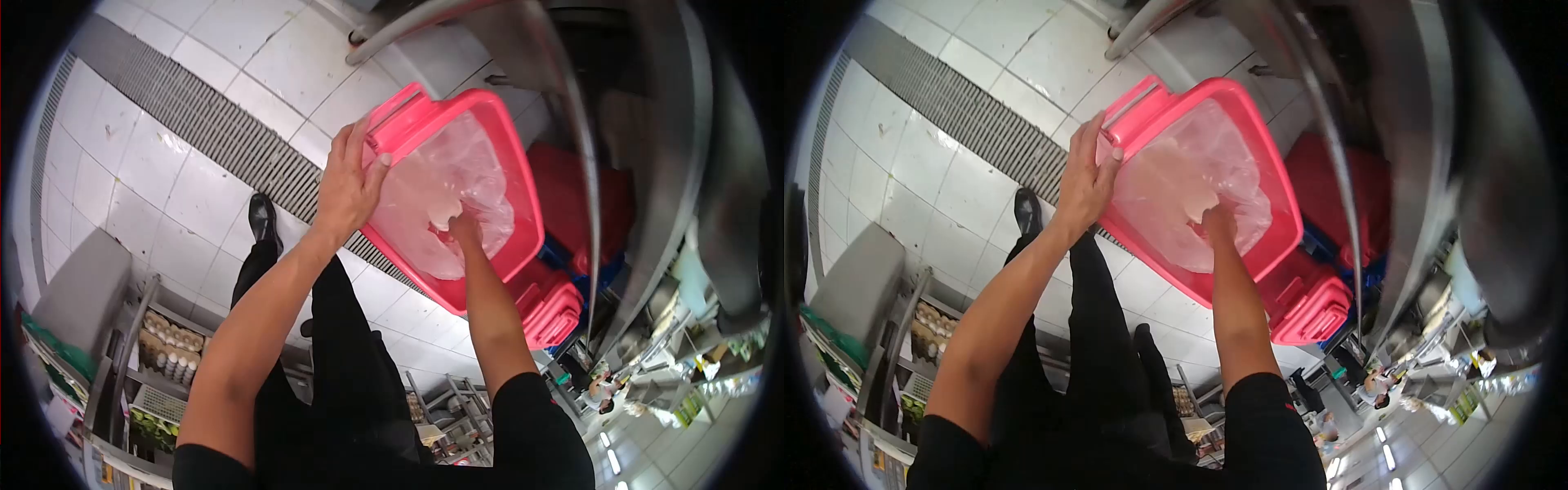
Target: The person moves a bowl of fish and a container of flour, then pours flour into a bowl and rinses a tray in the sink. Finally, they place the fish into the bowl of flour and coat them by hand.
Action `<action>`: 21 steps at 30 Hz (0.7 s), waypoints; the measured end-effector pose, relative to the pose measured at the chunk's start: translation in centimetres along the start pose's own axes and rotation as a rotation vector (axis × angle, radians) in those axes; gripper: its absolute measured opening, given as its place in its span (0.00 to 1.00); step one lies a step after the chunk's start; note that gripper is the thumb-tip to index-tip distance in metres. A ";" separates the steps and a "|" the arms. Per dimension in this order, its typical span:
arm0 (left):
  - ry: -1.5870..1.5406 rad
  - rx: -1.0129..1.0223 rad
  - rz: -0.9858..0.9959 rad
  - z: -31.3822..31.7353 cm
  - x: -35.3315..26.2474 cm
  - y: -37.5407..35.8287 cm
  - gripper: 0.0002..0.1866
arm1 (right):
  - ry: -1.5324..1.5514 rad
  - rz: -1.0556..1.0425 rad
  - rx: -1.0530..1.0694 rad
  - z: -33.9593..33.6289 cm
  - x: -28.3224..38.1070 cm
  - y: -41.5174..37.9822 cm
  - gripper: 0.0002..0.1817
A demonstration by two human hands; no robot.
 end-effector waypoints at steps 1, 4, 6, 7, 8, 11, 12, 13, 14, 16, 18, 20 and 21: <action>-0.054 -0.010 0.011 0.3 0.1 -0.1 0.29 | -0.030 0.018 0.073 2.8 -0.4 3.6 0.22; -0.112 0.011 -0.084 0.3 0.4 -0.3 0.29 | -0.478 -0.322 -0.108 0.7 6.4 1.2 0.17; -0.094 -0.015 -0.092 0.7 1.2 -0.7 0.29 | -0.264 -0.178 -0.001 7.1 5.3 11.6 0.18; -0.085 -0.016 -0.068 0.8 1.4 -0.7 0.29 | -0.026 0.002 0.095 10.1 4.5 15.3 0.21; -0.065 -0.020 -0.091 0.7 1.6 -0.7 0.29 | -0.037 -0.015 0.119 11.8 5.6 15.8 0.21; -0.129 -0.039 -0.071 1.0 1.7 -0.8 0.30 | -0.045 -0.183 0.031 13.9 8.5 16.8 0.21; -0.140 -0.042 -0.068 1.0 1.7 -0.9 0.30 | -0.041 -0.240 -0.005 14.0 9.7 16.9 0.21; -0.152 -0.046 -0.062 1.0 1.6 -1.0 0.30 | -0.035 -0.297 -0.043 14.0 10.8 16.8 0.21; -0.177 -0.078 -0.059 1.0 1.6 -1.2 0.29 | -0.027 -0.356 -0.083 13.6 12.0 16.6 0.21; -0.076 -0.064 -0.034 1.1 1.6 -1.6 0.28 | -0.004 -0.467 -0.165 12.8 14.2 16.0 0.21; 0.002 -0.041 -0.006 1.8 1.1 -1.8 0.27 | 0.014 -0.556 -0.258 11.0 14.5 15.3 0.21; -0.040 -0.047 -0.023 2.1 1.1 -1.8 0.25 | 0.041 -0.635 -0.354 8.8 14.8 13.7 0.22; -0.041 -0.046 -0.013 2.4 1.0 -1.7 0.25 | 0.046 -0.632 -0.361 7.9 14.7 12.9 0.22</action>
Point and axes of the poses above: each hand's wrist, its own y-axis towards the middle knuckle, its own z-axis out of the palm, x = y × z, the point moved 6 cm from there along y, towards the middle knuckle, and after that the axes turned 6 degrees about z, right-handed, at the moved point
